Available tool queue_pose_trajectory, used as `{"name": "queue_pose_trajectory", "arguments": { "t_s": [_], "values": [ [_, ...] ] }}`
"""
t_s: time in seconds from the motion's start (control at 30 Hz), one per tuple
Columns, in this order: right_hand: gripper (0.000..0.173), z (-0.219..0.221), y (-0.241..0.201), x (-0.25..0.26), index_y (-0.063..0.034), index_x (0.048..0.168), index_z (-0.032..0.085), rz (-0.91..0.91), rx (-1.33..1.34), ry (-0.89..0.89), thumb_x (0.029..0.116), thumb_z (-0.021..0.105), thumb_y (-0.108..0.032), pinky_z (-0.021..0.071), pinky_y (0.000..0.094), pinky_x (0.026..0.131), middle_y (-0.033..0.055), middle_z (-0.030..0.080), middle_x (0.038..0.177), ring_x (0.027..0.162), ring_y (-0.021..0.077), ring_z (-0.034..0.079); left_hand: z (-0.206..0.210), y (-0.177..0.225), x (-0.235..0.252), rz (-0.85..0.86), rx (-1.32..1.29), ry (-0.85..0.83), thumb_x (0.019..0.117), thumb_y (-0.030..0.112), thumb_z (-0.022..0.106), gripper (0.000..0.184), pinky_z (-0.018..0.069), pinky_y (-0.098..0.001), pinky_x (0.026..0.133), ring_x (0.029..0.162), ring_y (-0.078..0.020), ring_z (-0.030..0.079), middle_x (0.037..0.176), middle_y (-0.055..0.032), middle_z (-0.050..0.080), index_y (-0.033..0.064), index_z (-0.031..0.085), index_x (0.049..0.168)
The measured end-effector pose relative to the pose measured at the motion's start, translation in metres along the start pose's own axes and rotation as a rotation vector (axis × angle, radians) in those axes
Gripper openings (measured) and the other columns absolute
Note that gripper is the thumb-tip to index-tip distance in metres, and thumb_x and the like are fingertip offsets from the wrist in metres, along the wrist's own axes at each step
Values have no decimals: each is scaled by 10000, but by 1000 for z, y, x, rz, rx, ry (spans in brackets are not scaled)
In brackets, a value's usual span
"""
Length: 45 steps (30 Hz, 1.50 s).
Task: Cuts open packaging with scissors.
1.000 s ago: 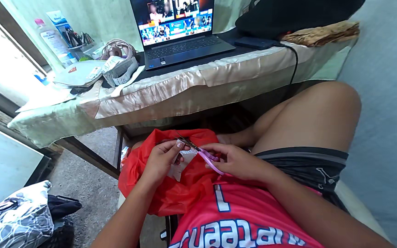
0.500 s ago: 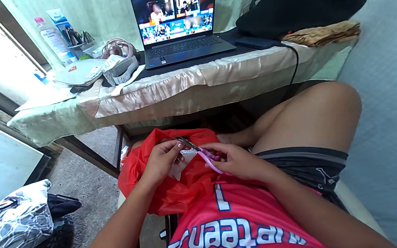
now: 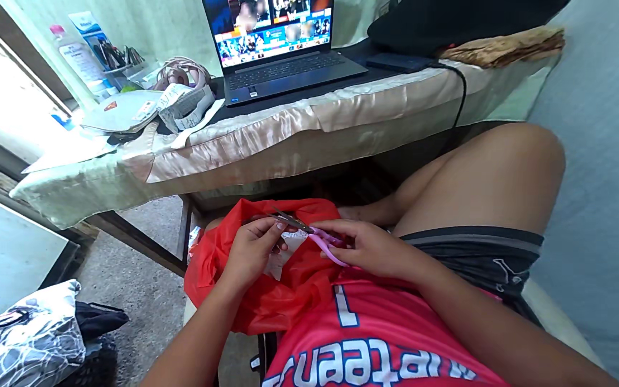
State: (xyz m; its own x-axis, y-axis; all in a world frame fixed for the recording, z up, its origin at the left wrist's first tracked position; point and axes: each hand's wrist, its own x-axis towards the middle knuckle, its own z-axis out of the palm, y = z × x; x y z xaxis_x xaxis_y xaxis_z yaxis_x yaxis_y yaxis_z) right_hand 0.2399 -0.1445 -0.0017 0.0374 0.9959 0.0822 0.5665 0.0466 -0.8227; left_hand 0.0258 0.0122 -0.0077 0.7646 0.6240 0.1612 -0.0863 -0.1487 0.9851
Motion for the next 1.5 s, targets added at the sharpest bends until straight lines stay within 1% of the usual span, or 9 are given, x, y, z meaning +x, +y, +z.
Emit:
{"name": "queue_pose_trajectory", "arguments": {
  "t_s": [0.2, 0.33, 0.47, 0.63, 0.77, 0.87, 1.03, 1.4, 1.5],
  "values": [
    [497, -2, 2, 0, -267, 1453, 591, -30, -104, 21, 976, 682, -371, 527, 272, 962, -18, 656, 1294, 1112, 59, 622, 0, -1, 0, -4, 0, -5, 1069, 146, 540, 251, 576, -269, 675, 719, -131, 679, 1005, -101, 756, 1, 744, 1049],
    [495, -1, 4, 0, -253, 1446, 599, -50, -135, 45, 974, 679, -378, 517, 284, 984, -20, 671, 1259, 1117, 62, 619, 0, -1, 0, -5, 0, -7, 1068, 145, 540, 249, 574, -267, 676, 718, -128, 675, 998, -99, 754, 2, 743, 1052],
    [502, -1, 5, 0, -262, 1456, 591, -53, -181, 58, 976, 668, -387, 495, 319, 1021, -27, 678, 1246, 1146, 78, 608, 0, -2, 0, -12, -15, -12, 1069, 140, 536, 248, 573, -268, 672, 712, -130, 674, 1000, -106, 753, -2, 738, 1059],
    [514, -1, 4, 0, -273, 1465, 580, -52, -226, 60, 977, 661, -410, 498, 330, 1012, -28, 680, 1224, 1135, 81, 607, 0, -1, 1, -50, -72, -29, 1071, 130, 523, 255, 576, -273, 670, 710, -132, 673, 1030, -122, 750, -17, 731, 1070],
    [533, -2, 3, -1, -271, 1472, 572, -60, -238, 66, 969, 663, -421, 492, 345, 1014, -32, 684, 1204, 1134, 86, 602, 0, -1, 1, -56, -102, -34, 1070, 119, 522, 246, 571, -264, 670, 710, -124, 671, 1024, -124, 751, -20, 725, 1072],
    [539, -2, 3, -1, -264, 1473, 573, -67, -233, 70, 964, 669, -417, 491, 345, 1009, -33, 686, 1189, 1128, 89, 602, 0, -2, 1, -41, -106, -45, 1068, 120, 525, 247, 568, -264, 671, 709, -122, 664, 1025, -126, 747, -23, 726, 1076],
    [554, -2, 2, -2, -264, 1479, 564, -73, -257, 80, 964, 663, -441, 480, 352, 1030, -58, 692, 1194, 1149, 77, 596, -2, -2, 1, -7, -115, -74, 1070, 128, 524, 253, 564, -261, 673, 708, -115, 660, 1034, -124, 746, -16, 732, 1081],
    [543, -3, -1, -3, -261, 1476, 568, -87, -265, 86, 963, 663, -411, 478, 348, 1024, -64, 693, 1192, 1148, 76, 592, -6, -5, 2, 26, -161, -129, 1067, 124, 530, 247, 569, -262, 679, 720, -113, 666, 1054, -131, 743, -16, 731, 1098],
    [544, -3, 1, -3, -265, 1478, 566, -105, -310, 100, 962, 661, -410, 475, 378, 1027, -46, 688, 1174, 1160, 114, 586, -6, -5, 2, 18, -158, -135, 1068, 111, 520, 252, 573, -264, 676, 719, -118, 673, 1056, -138, 746, -26, 726, 1115]
  ]
}}
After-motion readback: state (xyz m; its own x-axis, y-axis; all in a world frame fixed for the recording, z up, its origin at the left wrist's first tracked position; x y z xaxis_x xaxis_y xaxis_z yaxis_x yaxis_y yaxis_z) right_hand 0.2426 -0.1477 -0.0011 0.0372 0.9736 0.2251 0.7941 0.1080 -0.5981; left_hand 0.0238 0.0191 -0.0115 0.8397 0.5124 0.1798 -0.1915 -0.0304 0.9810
